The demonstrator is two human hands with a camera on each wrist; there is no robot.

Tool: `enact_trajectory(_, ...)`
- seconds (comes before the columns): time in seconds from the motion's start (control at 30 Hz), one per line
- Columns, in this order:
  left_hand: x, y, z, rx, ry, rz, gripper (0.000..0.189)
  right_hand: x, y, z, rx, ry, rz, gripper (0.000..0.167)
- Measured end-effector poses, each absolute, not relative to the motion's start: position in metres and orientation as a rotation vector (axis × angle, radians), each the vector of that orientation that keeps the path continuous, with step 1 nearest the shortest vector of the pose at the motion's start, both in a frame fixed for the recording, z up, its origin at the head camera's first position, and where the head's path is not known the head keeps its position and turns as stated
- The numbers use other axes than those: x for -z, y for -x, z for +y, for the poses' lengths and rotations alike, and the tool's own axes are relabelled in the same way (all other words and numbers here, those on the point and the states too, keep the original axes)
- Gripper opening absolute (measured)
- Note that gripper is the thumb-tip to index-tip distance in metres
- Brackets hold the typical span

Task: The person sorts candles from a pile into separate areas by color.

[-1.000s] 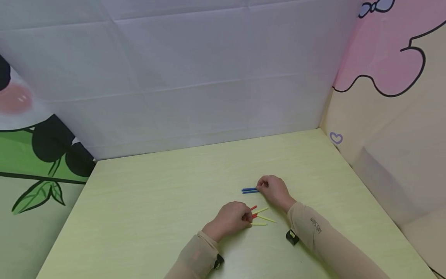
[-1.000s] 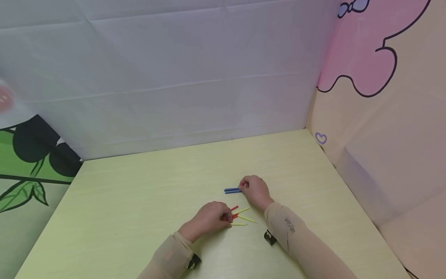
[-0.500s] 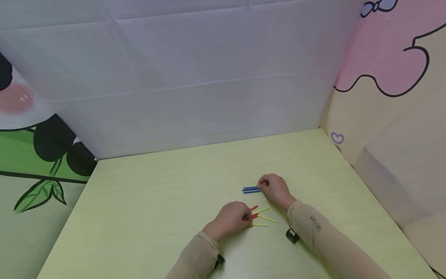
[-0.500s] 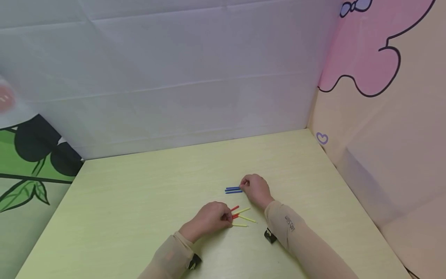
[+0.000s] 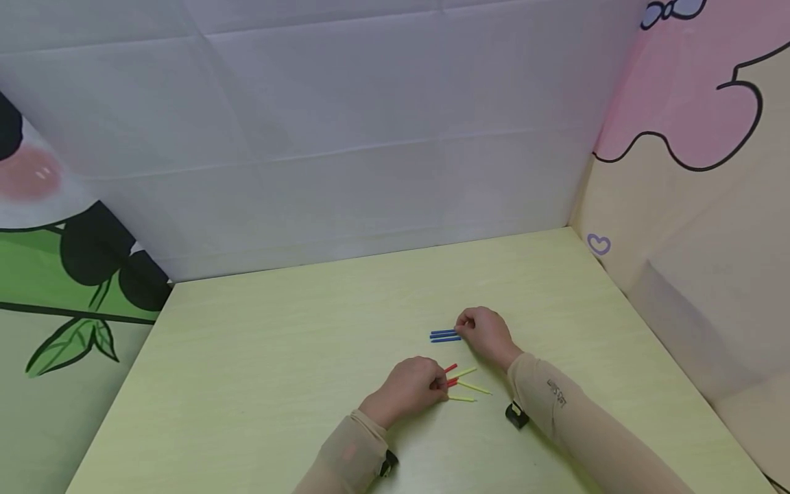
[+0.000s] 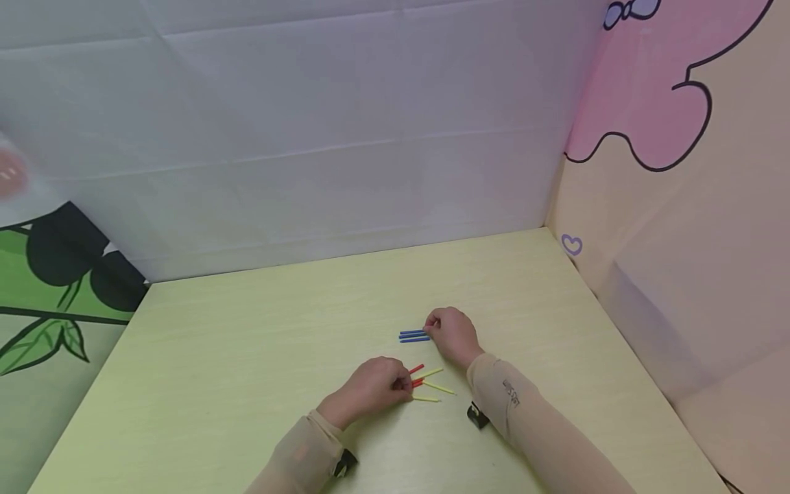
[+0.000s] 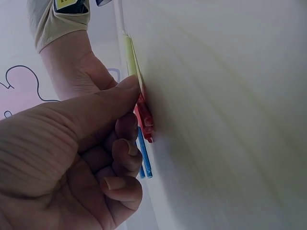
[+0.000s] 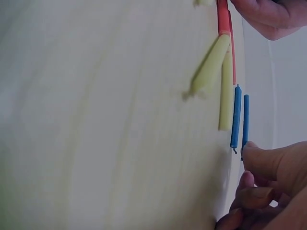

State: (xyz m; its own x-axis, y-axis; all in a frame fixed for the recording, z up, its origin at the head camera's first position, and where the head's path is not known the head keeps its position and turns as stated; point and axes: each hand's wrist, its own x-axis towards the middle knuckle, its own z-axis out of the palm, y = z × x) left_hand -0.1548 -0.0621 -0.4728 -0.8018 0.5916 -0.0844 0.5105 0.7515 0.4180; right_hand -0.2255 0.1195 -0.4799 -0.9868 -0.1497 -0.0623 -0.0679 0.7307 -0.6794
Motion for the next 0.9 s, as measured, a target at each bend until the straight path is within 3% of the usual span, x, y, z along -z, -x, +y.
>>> enact_trajectory(0.9, 0.4704, 0.1530, -0.0616, -0.568, -0.884, 2.752, 0.011, 0.4817, 0.2276, 0.1185, 1.056, 0.178, 2.837, 0.006)
